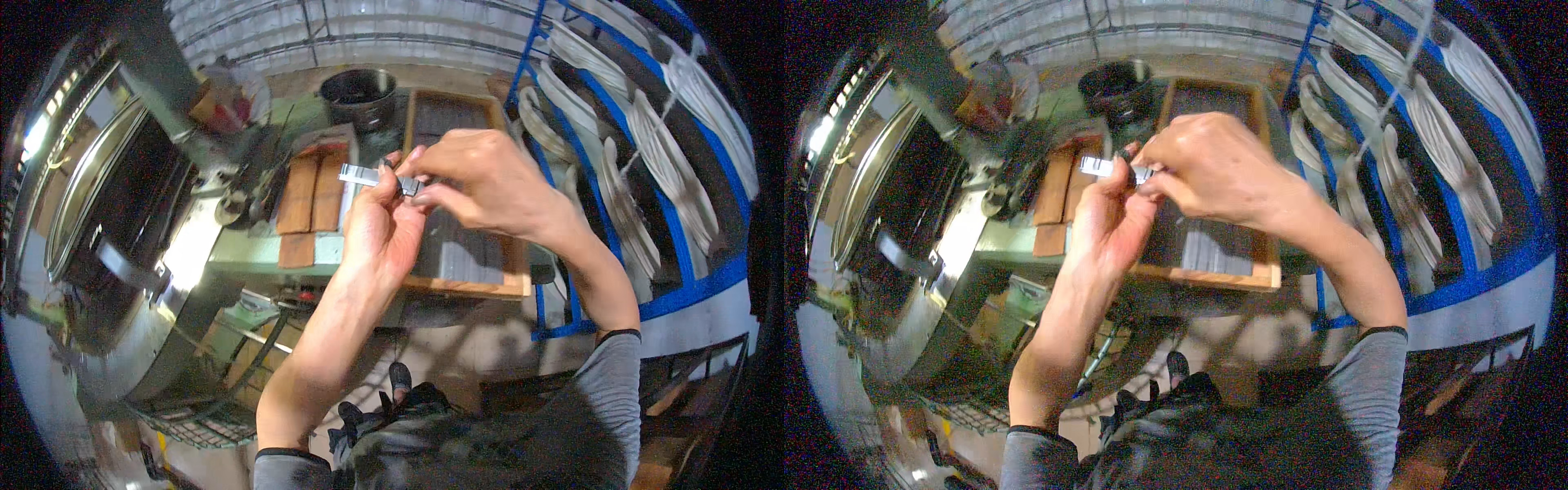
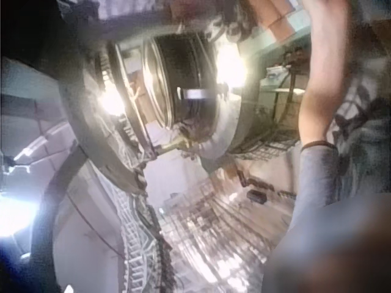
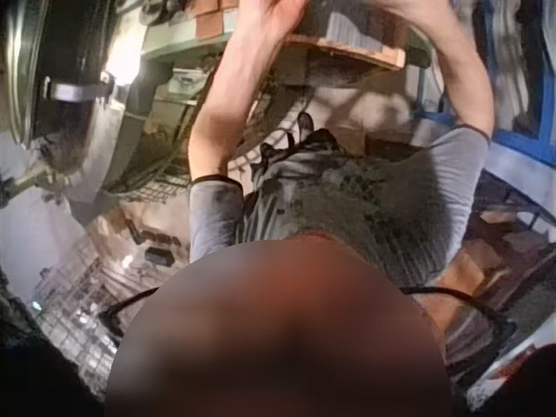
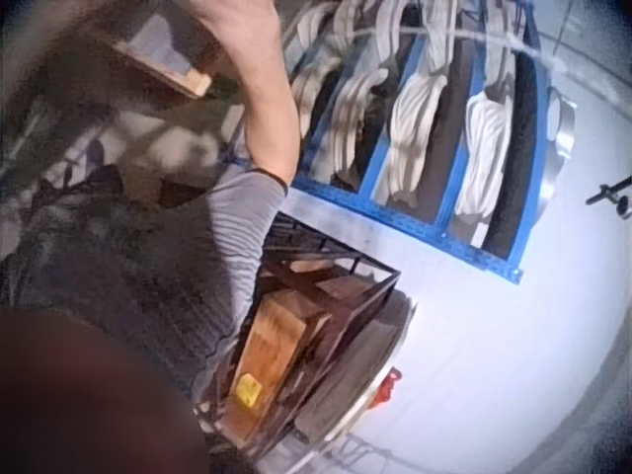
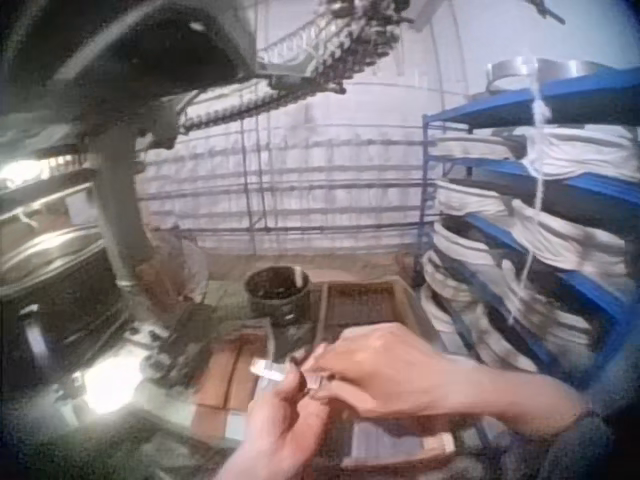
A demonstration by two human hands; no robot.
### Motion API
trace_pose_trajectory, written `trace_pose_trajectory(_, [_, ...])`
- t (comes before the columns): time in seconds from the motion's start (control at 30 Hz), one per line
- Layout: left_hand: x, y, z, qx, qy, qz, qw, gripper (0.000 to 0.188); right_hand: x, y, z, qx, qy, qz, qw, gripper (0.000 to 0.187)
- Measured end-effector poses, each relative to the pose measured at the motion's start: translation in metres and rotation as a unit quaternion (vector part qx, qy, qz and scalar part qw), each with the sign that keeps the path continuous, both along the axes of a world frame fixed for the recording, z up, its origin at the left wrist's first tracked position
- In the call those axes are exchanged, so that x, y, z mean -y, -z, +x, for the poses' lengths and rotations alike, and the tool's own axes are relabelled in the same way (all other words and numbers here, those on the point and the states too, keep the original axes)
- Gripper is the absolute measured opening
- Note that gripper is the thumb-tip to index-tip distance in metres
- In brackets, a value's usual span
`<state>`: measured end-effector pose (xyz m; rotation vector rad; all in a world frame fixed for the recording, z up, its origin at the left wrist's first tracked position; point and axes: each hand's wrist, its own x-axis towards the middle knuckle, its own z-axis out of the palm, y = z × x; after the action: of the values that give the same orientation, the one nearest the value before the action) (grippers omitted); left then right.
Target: The person repeatedly inserts small rectangular metal pieces into slots around the rim of a large circular metal component. They retrieve pieces from a nearby wooden tray, align them by hand, and press them into place along the circumference.
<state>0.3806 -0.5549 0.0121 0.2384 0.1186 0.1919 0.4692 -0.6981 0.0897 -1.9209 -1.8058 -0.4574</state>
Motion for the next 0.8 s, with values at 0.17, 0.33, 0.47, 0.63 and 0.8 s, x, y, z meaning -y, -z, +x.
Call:
trace_pose_trajectory(0.17, [-0.029,-0.007,-0.109,0.054,0.04,0.026,0.997,0.029,-0.009,-0.018,-0.071,-0.039,0.015,0.063,0.997,0.008])
trace_pose_trajectory(0.33, [-0.058,0.028,-0.255,-0.052,0.157,0.142,0.976,0.037,-0.042,0.027,-0.176,-0.236,-0.028,0.0,0.971,0.014])
trace_pose_trajectory(0.47, [-0.066,0.08,-0.38,-0.117,0.211,0.109,0.964,0.037,-0.095,0.111,-0.279,-0.508,-0.059,-0.159,0.845,0.037])
trace_pose_trajectory(0.63, [-0.063,0.136,-0.51,-0.184,0.189,0.114,0.958,0.028,-0.136,0.195,-0.411,-0.692,-0.111,-0.295,0.65,0.035])
trace_pose_trajectory(0.8, [-0.036,0.153,-0.609,-0.236,0.121,0.135,0.955,0.038,-0.14,0.216,-0.497,-0.666,-0.092,-0.357,0.648,0.025])
